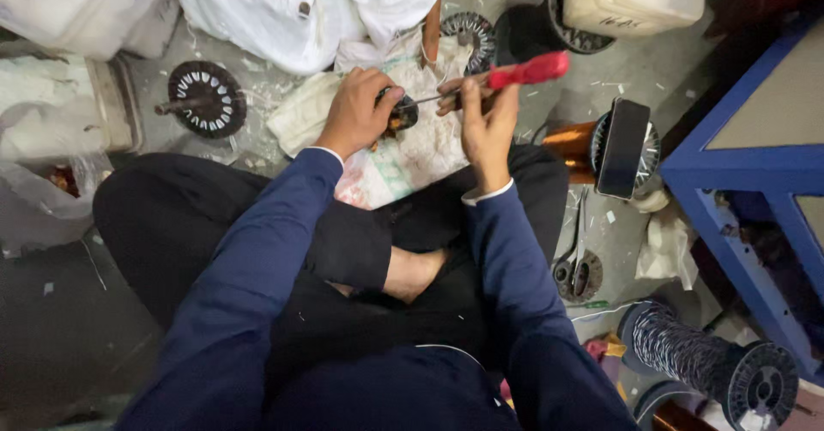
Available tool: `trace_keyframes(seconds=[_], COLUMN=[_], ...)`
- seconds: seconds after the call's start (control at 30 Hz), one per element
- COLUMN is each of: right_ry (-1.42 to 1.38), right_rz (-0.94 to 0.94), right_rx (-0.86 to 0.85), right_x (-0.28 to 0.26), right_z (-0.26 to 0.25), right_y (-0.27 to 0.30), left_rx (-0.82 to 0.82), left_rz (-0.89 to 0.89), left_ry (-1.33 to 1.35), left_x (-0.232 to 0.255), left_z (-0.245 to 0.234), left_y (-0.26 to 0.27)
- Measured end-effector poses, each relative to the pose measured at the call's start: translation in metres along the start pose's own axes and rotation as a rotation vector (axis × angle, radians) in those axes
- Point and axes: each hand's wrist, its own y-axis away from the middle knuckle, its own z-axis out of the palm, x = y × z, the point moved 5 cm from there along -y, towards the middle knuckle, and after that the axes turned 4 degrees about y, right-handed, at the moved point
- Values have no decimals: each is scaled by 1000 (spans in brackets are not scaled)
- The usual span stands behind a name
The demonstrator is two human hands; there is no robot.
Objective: The person sits on the floor and uses a red screwdriver to scrape and clean a small black electrical component. They then use their hands to manipulate and adjust the component, which appears to be a stator or rotor part, while surrounded by other similar parts and tools.
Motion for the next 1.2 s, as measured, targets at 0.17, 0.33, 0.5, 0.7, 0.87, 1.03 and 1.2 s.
trace_keyframes(seconds=[0.17,0.33,0.5,0.7,0.87,1.03,1.2], right_ry=[341,409,123,-12,98,222,470], right_rz=[-356,-486,-216,-197,-218,-206,-161], right_rx=[-192,-175,141,125,44,-56,-184], right_x=[-27,-40,-38,-25,-17,-19,-4], right_z=[39,51,4,-3,0,-5,-7], right_y=[59,58,40,35,33,26,18], left_rx=[28,54,149,119,51,36,-153], left_rz=[-10,-29,-140,-287,-336,-151,-8], left_ry=[-29,23,119,262,246,177,26], left_x=[-8,-10,-16,-34,-29,-20,-7], left_z=[3,-1,-3,7,8,13,29], left_y=[9,2,8,14,13,13,17])
